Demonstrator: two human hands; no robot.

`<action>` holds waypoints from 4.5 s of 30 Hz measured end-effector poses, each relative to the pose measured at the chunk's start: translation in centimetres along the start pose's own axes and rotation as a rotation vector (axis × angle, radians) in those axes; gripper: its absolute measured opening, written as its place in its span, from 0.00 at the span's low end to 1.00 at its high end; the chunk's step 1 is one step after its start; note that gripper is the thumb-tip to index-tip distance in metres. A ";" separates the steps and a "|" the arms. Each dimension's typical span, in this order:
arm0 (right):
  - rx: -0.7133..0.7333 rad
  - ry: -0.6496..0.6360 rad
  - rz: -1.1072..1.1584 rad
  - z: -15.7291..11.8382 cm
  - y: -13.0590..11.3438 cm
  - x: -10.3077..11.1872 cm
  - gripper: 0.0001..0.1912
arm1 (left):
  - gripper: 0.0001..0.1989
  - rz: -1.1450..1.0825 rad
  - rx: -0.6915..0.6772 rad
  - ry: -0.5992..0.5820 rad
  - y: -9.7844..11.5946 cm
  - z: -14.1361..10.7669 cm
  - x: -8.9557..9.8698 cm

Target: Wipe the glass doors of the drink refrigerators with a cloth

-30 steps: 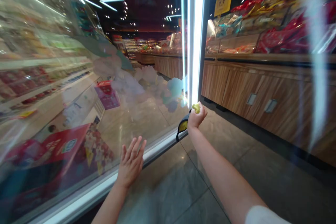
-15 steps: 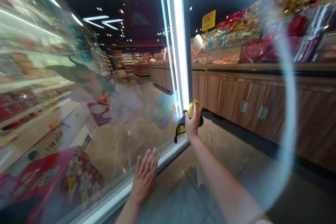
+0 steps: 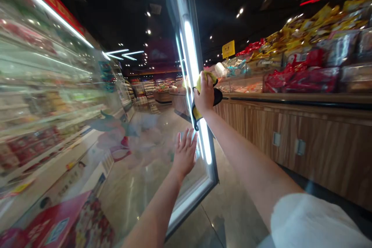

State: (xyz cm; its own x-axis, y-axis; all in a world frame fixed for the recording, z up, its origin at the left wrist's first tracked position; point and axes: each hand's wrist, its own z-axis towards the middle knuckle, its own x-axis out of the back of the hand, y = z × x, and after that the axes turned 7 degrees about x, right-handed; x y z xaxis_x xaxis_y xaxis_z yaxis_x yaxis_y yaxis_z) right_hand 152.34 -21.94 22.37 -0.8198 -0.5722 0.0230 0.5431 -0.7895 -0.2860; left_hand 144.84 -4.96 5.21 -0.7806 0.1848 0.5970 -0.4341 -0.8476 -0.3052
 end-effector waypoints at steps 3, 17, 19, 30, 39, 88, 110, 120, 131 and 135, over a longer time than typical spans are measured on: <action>0.000 0.001 -0.008 -2.2 0.4 0.2 0.35 | 0.35 0.010 0.005 0.002 0.0 0.4 -0.3; -0.347 -0.078 -0.103 -30.1 2.9 1.3 0.32 | 0.33 -0.048 0.048 -0.103 3.2 -10.7 -3.6; -0.433 -0.157 -0.125 -32.8 3.1 1.5 0.33 | 0.33 -0.078 0.060 -0.144 3.6 -12.0 -4.0; -0.704 -0.230 -0.072 -42.2 4.5 3.1 0.35 | 0.34 -0.117 0.072 -0.264 4.0 -18.6 -5.4; -0.654 -0.492 0.008 -45.2 -0.6 5.3 0.30 | 0.34 -0.116 0.068 -0.266 3.0 -22.3 -3.6; 0.371 -1.462 0.157 -47.5 -36.8 4.2 0.20 | 0.35 0.198 0.301 -0.556 -14.8 -52.3 21.3; 0.958 -1.194 0.381 -48.9 -32.6 1.3 0.22 | 0.39 0.189 0.265 -0.421 -16.1 -52.2 22.0; 0.731 -1.376 0.309 -44.8 -17.5 3.6 0.29 | 0.35 0.083 0.125 -0.380 -12.4 -45.7 15.4; 0.498 -1.203 0.235 -40.0 -6.7 6.2 0.32 | 0.28 0.063 0.051 -0.220 -8.7 -38.2 8.2; 0.363 -0.971 0.225 -36.0 -5.4 5.4 0.31 | 0.29 0.053 0.052 -0.167 -7.1 -34.9 6.1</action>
State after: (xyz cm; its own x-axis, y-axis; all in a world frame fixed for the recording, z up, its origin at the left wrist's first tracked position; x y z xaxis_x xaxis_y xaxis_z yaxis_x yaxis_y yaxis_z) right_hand 138.42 -12.80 -10.47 -0.2837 -0.5185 0.8066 0.8175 -0.5704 -0.0791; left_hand 127.46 19.57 -14.84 -0.7146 0.0574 0.6972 -0.3670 -0.8792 -0.3037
